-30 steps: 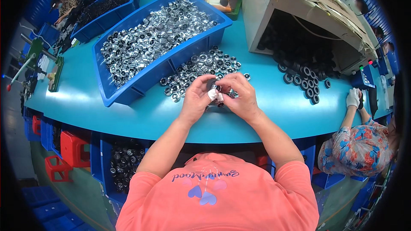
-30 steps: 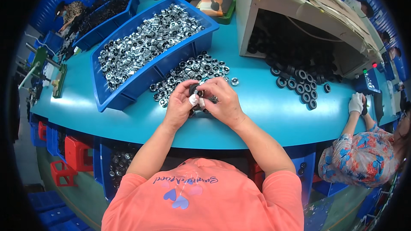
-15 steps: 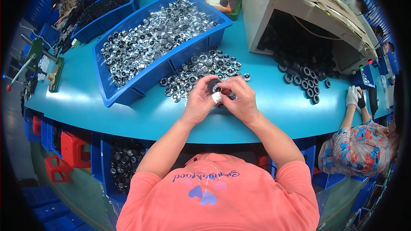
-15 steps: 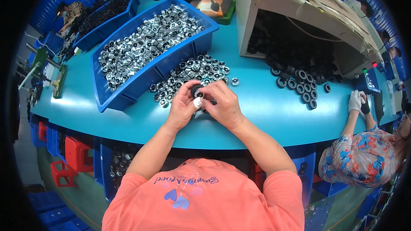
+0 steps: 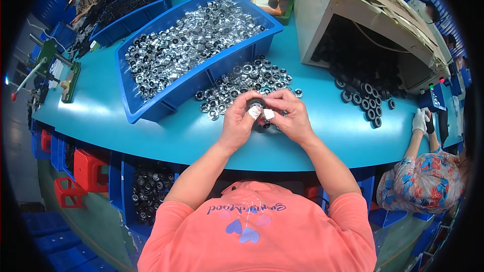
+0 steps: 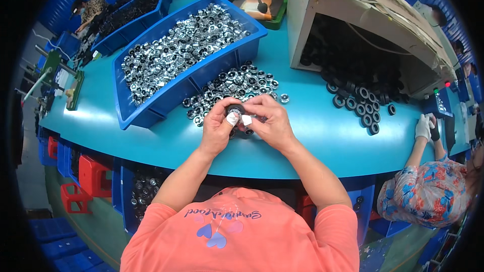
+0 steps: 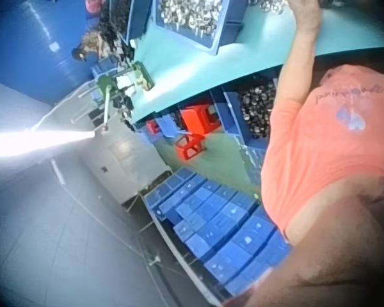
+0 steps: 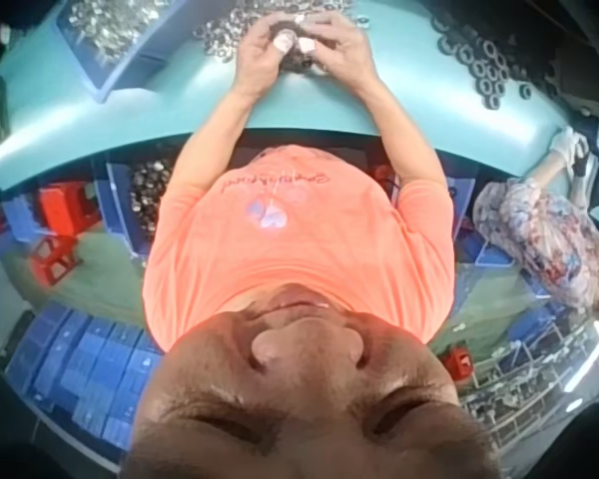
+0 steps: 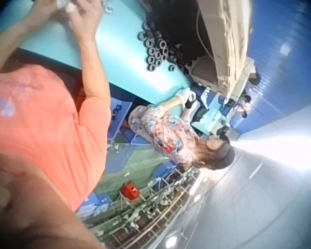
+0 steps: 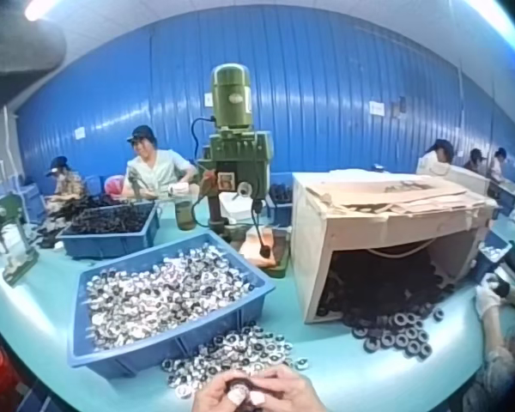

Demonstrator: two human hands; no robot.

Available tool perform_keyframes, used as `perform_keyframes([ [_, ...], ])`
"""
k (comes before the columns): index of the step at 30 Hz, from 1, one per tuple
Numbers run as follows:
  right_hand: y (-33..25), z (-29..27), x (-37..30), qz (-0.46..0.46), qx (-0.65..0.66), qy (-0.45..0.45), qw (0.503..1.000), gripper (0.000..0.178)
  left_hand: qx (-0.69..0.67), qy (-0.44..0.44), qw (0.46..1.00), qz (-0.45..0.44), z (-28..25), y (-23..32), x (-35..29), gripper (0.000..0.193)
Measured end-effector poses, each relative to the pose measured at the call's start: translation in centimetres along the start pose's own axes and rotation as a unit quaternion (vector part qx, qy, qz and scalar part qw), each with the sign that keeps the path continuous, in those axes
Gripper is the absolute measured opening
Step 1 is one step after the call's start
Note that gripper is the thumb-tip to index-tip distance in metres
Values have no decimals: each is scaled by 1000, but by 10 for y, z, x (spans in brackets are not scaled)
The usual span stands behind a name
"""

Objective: Assemble white plastic rings into black rubber rings by pressing them together.

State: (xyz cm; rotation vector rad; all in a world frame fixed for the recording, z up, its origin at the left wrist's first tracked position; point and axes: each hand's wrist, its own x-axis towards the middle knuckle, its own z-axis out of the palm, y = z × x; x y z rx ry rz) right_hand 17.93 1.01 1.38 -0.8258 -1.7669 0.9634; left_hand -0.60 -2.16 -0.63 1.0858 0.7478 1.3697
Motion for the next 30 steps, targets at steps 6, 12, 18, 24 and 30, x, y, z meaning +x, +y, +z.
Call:
perform_keyframes([
  [6,-1,2,0,37,21,24,999,30,-3,-36,999,-16,-4,0,7,31],
  [12,8,-4,0,121,135,15,983,33,72,-45,996,-24,-2,6,7,44],
  [18,2,-2,-5,84,84,-5,993,38,64,12,998,-13,-3,7,3,29],
  [24,7,5,-10,22,24,24,999,37,100,62,993,6,6,6,2,26],
  [30,-5,12,-7,31,-14,40,999,33,90,65,994,-9,0,8,3,30],
])
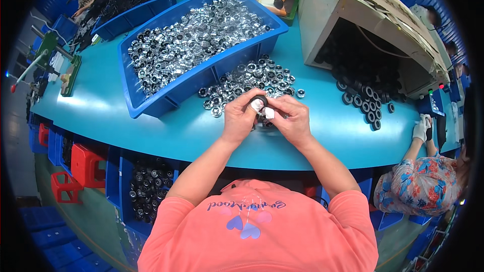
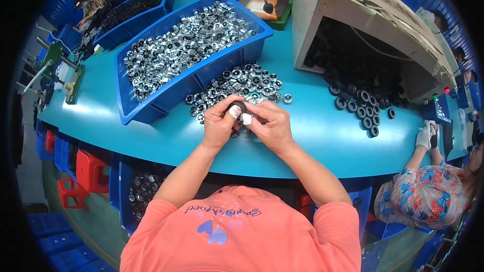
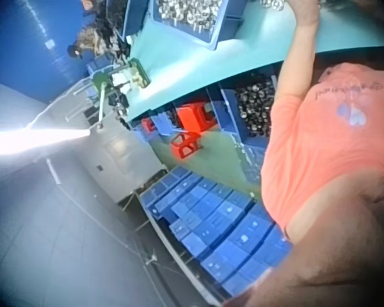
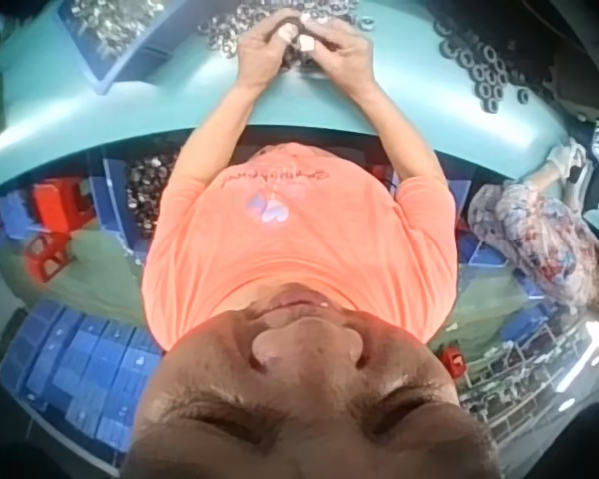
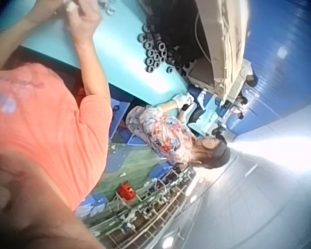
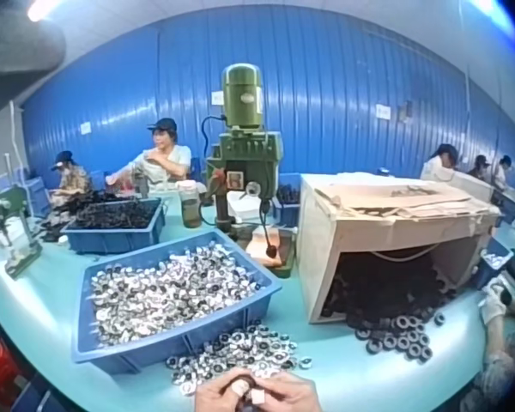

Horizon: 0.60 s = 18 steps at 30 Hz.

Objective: Assemble white plastic rings into black rubber rings by pressing them together.

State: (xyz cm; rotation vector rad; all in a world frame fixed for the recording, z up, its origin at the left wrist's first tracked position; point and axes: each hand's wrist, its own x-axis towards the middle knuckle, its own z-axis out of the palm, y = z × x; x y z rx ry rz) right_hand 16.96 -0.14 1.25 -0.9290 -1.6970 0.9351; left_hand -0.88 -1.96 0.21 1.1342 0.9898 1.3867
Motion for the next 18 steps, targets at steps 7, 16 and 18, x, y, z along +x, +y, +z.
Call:
perform_keyframes([
  [7,7,-17,15,223,236,-16,946,30,-5,-82,996,-20,5,12,-1,55],
  [16,18,-8,12,182,218,-25,959,24,77,-115,990,22,2,-9,2,59],
  [18,20,-5,12,170,237,-29,956,23,107,-110,987,48,6,-4,-2,60],
])
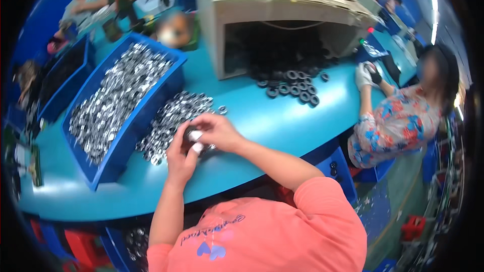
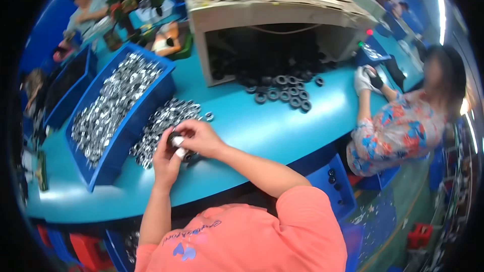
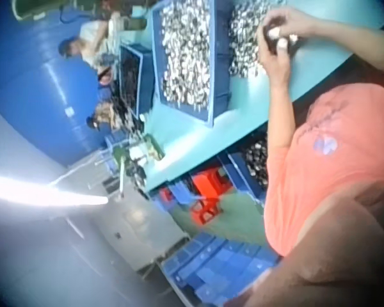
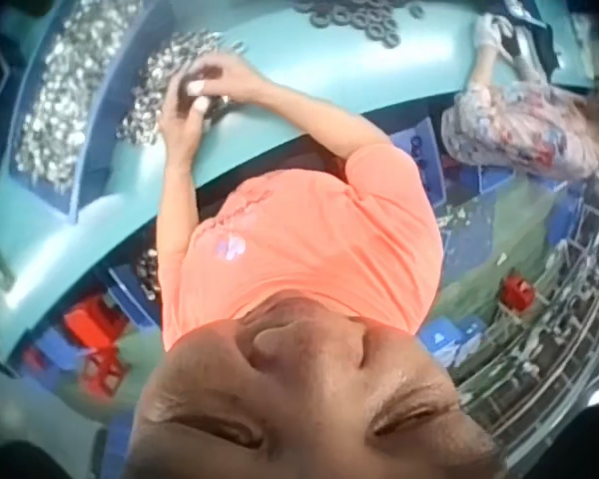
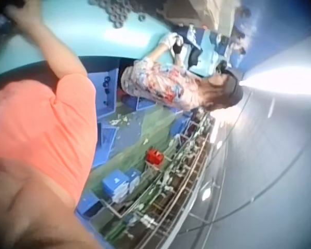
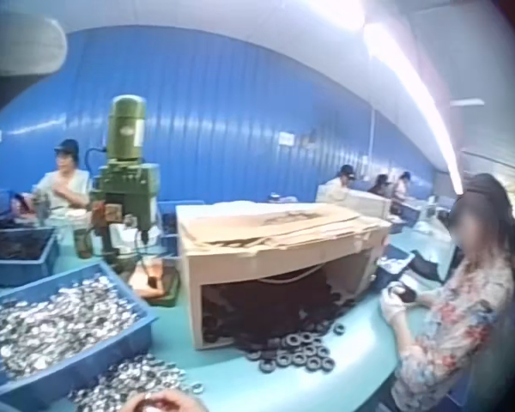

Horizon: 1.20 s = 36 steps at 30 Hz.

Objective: Assemble white plastic rings into black rubber rings by pressing them together.

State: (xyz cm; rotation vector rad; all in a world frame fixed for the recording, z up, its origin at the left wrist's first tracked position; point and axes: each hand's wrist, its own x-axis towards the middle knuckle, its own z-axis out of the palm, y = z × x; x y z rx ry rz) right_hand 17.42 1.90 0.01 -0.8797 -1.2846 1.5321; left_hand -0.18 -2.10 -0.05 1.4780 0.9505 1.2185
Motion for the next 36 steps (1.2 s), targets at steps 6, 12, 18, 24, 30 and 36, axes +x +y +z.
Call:
perform_keyframes([
  [6,-14,-8,-6,12,26,-25,999,20,95,33,994,46,10,1,1,55],
  [12,-7,-5,-8,-25,24,-1,999,19,220,54,965,131,10,3,0,48],
  [18,-3,-10,-2,-15,-20,-19,1000,25,166,70,978,102,16,2,-2,47],
  [24,-9,-8,-6,-25,-32,-33,999,27,187,64,972,129,11,-4,-5,51],
  [30,-13,-11,-8,-62,-77,-27,995,26,195,57,971,124,13,-1,-5,51],
  [36,-12,-12,-9,-94,-108,-22,989,27,188,74,971,127,15,-5,-7,52],
])
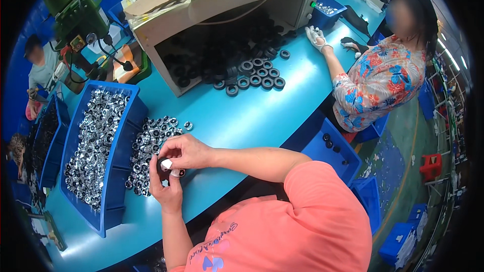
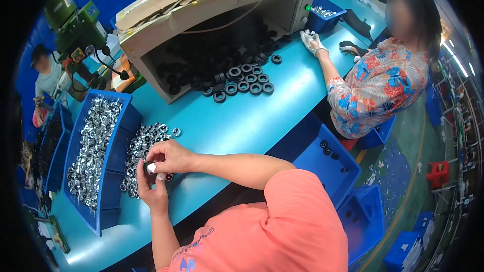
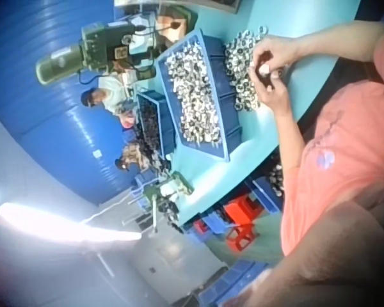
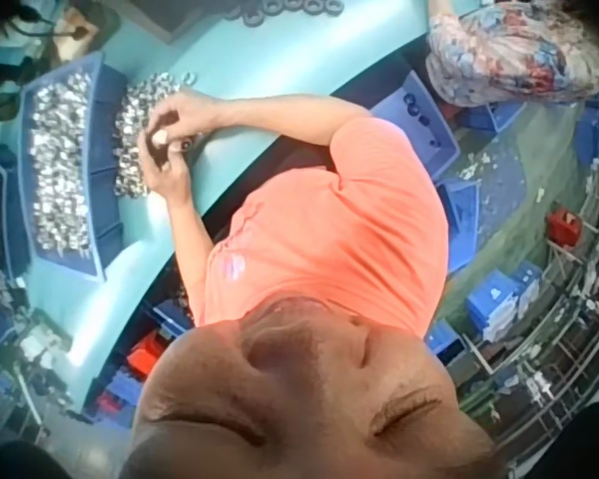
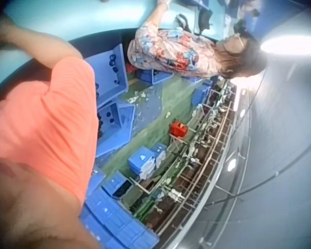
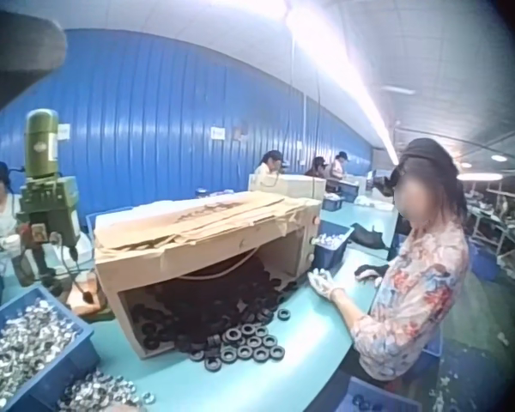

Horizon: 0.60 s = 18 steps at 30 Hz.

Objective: Assemble white plastic rings into black rubber rings by pressing them together.

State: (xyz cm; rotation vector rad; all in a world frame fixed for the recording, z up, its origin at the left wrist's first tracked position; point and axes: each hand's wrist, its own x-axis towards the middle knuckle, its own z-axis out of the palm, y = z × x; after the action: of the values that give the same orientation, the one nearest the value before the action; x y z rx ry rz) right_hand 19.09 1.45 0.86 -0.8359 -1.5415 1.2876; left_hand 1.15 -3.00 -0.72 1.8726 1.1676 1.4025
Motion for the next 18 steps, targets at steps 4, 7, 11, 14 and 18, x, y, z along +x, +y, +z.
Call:
perform_keyframes([
  [4,-4,-2,0,-14,-8,-5,1000,28,22,0,1000,16,-1,-1,1,51],
  [7,-4,-3,-1,-22,-1,-7,1000,28,30,-1,999,24,0,-1,1,50],
  [11,-3,-3,-1,-31,9,-10,999,29,20,0,999,26,0,2,1,51],
  [14,-6,-4,-1,-31,4,-23,999,29,19,9,1000,21,0,0,-1,50],
  [18,-5,-4,0,-42,-13,-30,999,29,35,19,998,43,-1,0,-2,48],
])
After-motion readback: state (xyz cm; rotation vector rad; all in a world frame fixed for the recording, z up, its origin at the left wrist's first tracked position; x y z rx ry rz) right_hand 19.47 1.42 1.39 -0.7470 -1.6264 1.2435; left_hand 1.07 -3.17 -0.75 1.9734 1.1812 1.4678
